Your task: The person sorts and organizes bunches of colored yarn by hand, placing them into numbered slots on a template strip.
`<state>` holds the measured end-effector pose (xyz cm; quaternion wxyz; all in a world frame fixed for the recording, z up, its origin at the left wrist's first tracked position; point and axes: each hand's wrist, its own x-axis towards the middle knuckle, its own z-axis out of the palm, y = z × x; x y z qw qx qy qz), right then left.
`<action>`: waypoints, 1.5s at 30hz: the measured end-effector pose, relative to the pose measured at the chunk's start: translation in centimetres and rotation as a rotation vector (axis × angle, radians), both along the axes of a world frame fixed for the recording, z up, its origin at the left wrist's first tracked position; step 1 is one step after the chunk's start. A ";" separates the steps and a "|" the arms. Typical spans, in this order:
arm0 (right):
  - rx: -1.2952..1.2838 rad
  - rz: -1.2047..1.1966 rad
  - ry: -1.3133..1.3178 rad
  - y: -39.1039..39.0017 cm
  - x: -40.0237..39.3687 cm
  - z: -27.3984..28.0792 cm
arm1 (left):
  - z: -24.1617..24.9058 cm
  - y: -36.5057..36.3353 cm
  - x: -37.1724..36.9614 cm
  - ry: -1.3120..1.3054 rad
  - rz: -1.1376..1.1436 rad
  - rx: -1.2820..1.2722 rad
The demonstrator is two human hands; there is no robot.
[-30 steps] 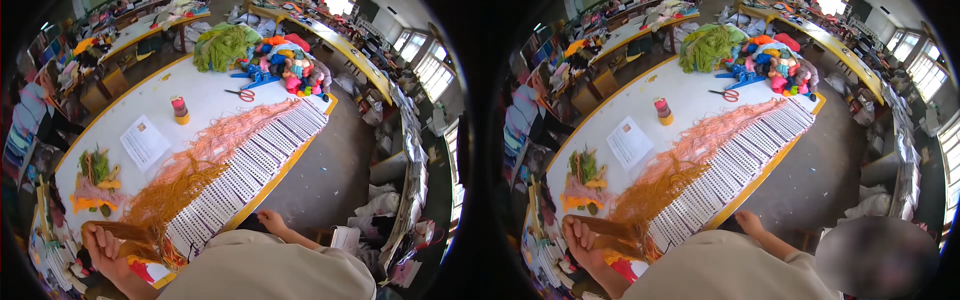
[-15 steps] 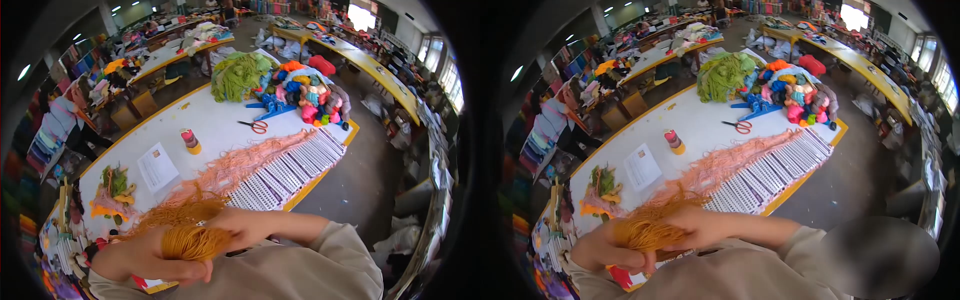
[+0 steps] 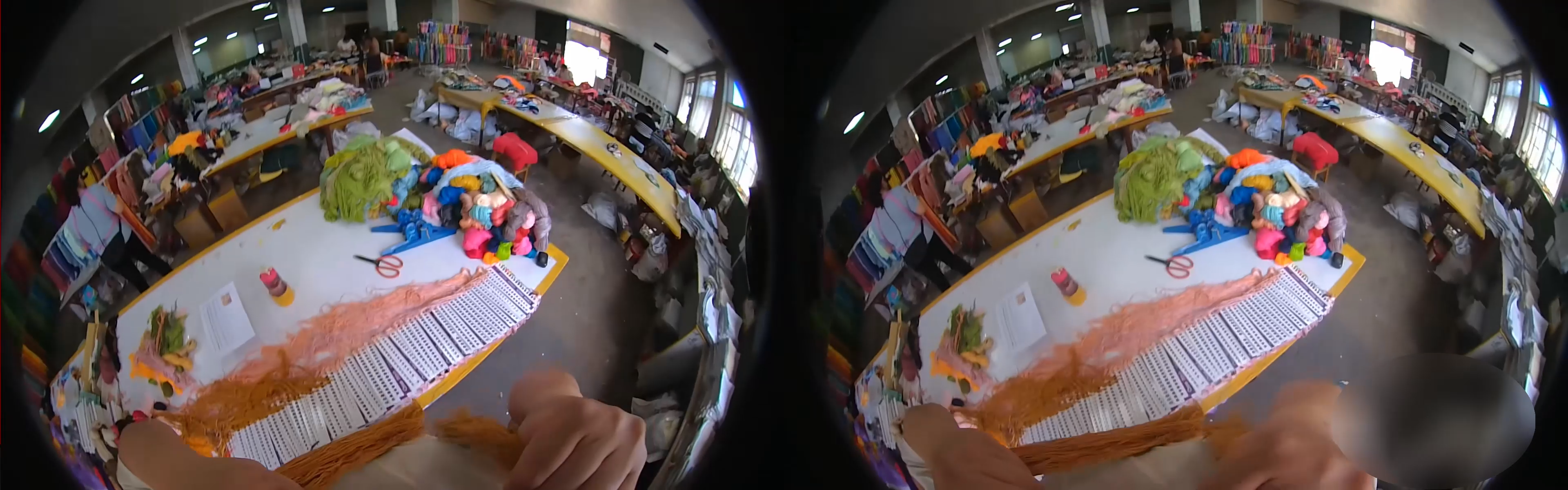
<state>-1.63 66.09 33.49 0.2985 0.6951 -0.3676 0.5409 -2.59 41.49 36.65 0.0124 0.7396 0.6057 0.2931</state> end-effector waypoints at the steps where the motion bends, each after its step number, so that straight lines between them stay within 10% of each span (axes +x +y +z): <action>1: 0.002 0.022 0.003 0.6 -0.1 0.0 | 0.0 0.6 -0.1 0.011 0.001 0.006; 20: 0.226 0.056 0.060 2.6 -4.4 -2.5 | -3.5 -1.4 2.3 0.102 0.214 -0.076; 21: 0.216 -0.035 0.043 2.3 -4.7 -3.4 | -4.1 -3.6 4.1 0.030 0.449 -0.633; 28: 0.285 -0.247 -0.699 -2.9 -13.0 -13.2 | -11.3 -8.3 -0.7 -0.899 0.919 -0.610; 30: 0.400 -0.010 -1.123 -5.8 -14.5 -17.5 | -11.2 -9.8 0.5 -1.271 0.827 -0.108; 34: 0.982 -0.142 -0.959 -9.9 -13.0 -22.7 | -10.8 -11.5 0.1 -1.030 0.865 1.009; 37: 1.014 -0.109 -0.939 -12.9 -11.4 -27.0 | -6.7 -14.5 -1.3 -1.016 0.439 1.055; 39: 0.870 -0.182 -0.856 -13.9 -10.8 -27.5 | -4.7 -13.5 0.1 -1.028 0.648 1.553; 43: 0.679 -0.299 -0.789 -15.3 -10.2 -26.6 | -11.5 -16.8 -0.2 -1.058 0.271 1.269; 45: 0.656 -0.291 -0.903 -16.0 -10.1 -26.9 | -16.4 -16.2 -1.0 -0.861 1.404 1.009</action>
